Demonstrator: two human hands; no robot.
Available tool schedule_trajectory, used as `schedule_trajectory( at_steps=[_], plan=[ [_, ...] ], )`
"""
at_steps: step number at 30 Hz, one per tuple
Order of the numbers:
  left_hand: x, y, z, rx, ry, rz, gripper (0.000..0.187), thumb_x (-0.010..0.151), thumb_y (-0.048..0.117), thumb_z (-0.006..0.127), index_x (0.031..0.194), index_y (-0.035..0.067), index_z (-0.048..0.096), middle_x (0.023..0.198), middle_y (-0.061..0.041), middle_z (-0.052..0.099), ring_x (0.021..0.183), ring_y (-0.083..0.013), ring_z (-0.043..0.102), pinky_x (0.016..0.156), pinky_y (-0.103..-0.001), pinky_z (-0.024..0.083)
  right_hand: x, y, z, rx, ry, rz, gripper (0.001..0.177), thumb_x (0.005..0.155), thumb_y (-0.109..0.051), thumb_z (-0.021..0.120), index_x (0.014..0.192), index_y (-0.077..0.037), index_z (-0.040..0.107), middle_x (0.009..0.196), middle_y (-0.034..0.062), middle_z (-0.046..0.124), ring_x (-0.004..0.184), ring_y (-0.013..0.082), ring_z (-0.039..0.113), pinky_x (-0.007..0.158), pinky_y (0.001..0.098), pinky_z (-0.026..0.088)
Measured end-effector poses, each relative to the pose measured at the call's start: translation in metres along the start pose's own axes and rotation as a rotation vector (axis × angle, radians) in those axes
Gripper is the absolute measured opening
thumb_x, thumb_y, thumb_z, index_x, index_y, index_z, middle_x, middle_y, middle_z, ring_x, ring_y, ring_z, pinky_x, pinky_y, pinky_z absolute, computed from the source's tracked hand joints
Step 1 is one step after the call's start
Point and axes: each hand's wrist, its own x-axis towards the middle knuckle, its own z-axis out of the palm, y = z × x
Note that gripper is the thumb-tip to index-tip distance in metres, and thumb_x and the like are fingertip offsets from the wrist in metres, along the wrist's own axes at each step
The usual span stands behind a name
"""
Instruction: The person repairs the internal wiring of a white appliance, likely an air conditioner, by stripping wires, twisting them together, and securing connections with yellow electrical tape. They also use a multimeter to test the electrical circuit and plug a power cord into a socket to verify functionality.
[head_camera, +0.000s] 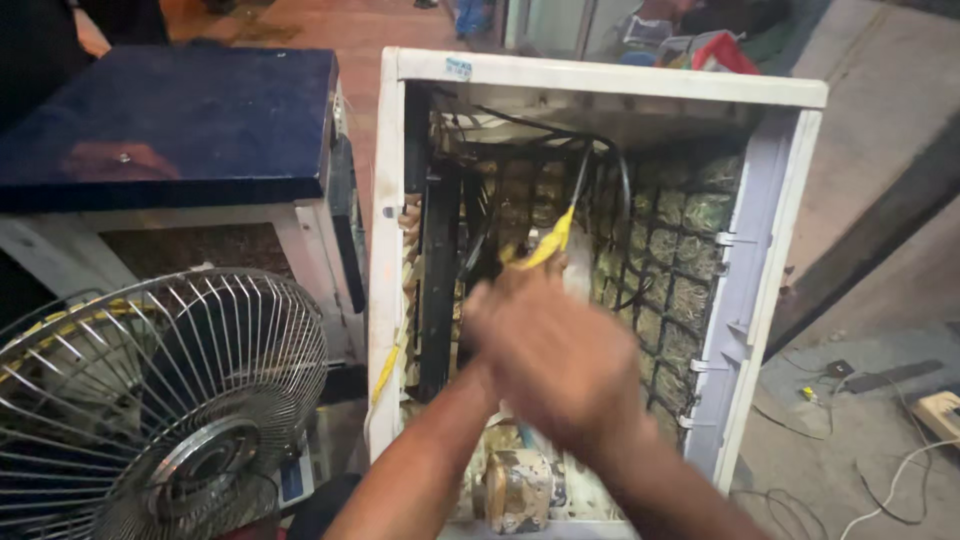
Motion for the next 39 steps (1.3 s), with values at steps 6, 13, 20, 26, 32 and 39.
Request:
schedule_trajectory(
  at_steps=[6, 13, 20, 26, 32, 39],
  plan=[
    [0.009, -0.020, -0.031, -1.428, -0.572, -0.730, 0.032, 0.112, 0.037, 0.049, 0.093, 0.012, 0.056, 0.056, 0.010, 0.034, 0.043, -0.0057, 0.030, 0.041, -0.026, 0.026, -0.061, 0.021, 0.023, 0.313, 0.197, 0.628, 0.019, 0.110, -0.012, 0.051, 0.108, -0.002, 0.067, 0.098, 0.0088, 0.073, 0.083, 0.0198, 0.072, 0.078, 0.0273, 0.058],
    [0.017, 0.013, -0.049, -1.387, -0.570, -0.849, 0.030, 0.108, 0.039, 0.048, 0.090, 0.014, 0.053, 0.053, 0.009, 0.029, 0.041, -0.0064, 0.028, 0.042, -0.025, 0.025, -0.091, 0.136, 0.110, 1.395, 0.166, 1.345, 0.053, 0.102, -0.038, 0.045, 0.143, -0.004, 0.052, 0.121, 0.0046, 0.071, 0.103, 0.0133, 0.069, 0.088, 0.0289, 0.057],
    [0.019, 0.020, -0.054, -1.191, -0.503, -0.773, 0.031, 0.109, 0.039, 0.049, 0.091, 0.013, 0.055, 0.054, 0.010, 0.033, 0.041, -0.0046, 0.029, 0.039, -0.024, 0.025, -0.094, 0.162, 0.156, 1.518, 0.131, 1.248, 0.052, 0.110, -0.058, 0.047, 0.118, -0.010, 0.063, 0.073, -0.0032, 0.051, 0.058, 0.0075, 0.049, 0.050, 0.0240, 0.041],
    [0.013, 0.036, -0.054, 0.088, -0.044, -0.103, 0.026, 0.099, 0.031, 0.062, 0.095, 0.010, 0.075, 0.074, -0.014, 0.071, 0.069, -0.0329, 0.069, 0.061, -0.044, 0.053, -0.089, 0.128, 0.136, 1.149, 0.285, 1.252, 0.040, 0.106, -0.041, 0.051, 0.097, -0.006, 0.067, 0.082, 0.0026, 0.069, 0.071, 0.0116, 0.067, 0.064, 0.0288, 0.057],
    [0.014, 0.054, -0.038, 0.173, 0.081, -0.176, 0.022, 0.096, 0.030, 0.061, 0.101, 0.015, 0.076, 0.085, -0.018, 0.073, 0.082, -0.0400, 0.071, 0.071, -0.047, 0.055, -0.050, 0.086, 0.066, 0.129, 0.101, 0.604, 0.019, 0.103, -0.009, 0.062, 0.088, 0.001, 0.064, 0.088, 0.0141, 0.066, 0.070, 0.0280, 0.065, 0.063, 0.0390, 0.051],
    [0.022, 0.043, -0.016, 0.012, 0.051, -0.290, 0.025, 0.093, 0.034, 0.062, 0.106, 0.017, 0.075, 0.094, -0.017, 0.074, 0.091, -0.0400, 0.071, 0.075, -0.047, 0.056, -0.030, 0.063, 0.035, 0.004, -0.112, 0.404, 0.014, 0.094, -0.007, 0.068, 0.082, -0.002, 0.061, 0.091, 0.0144, 0.064, 0.073, 0.0357, 0.065, 0.066, 0.0444, 0.053]
  ],
)
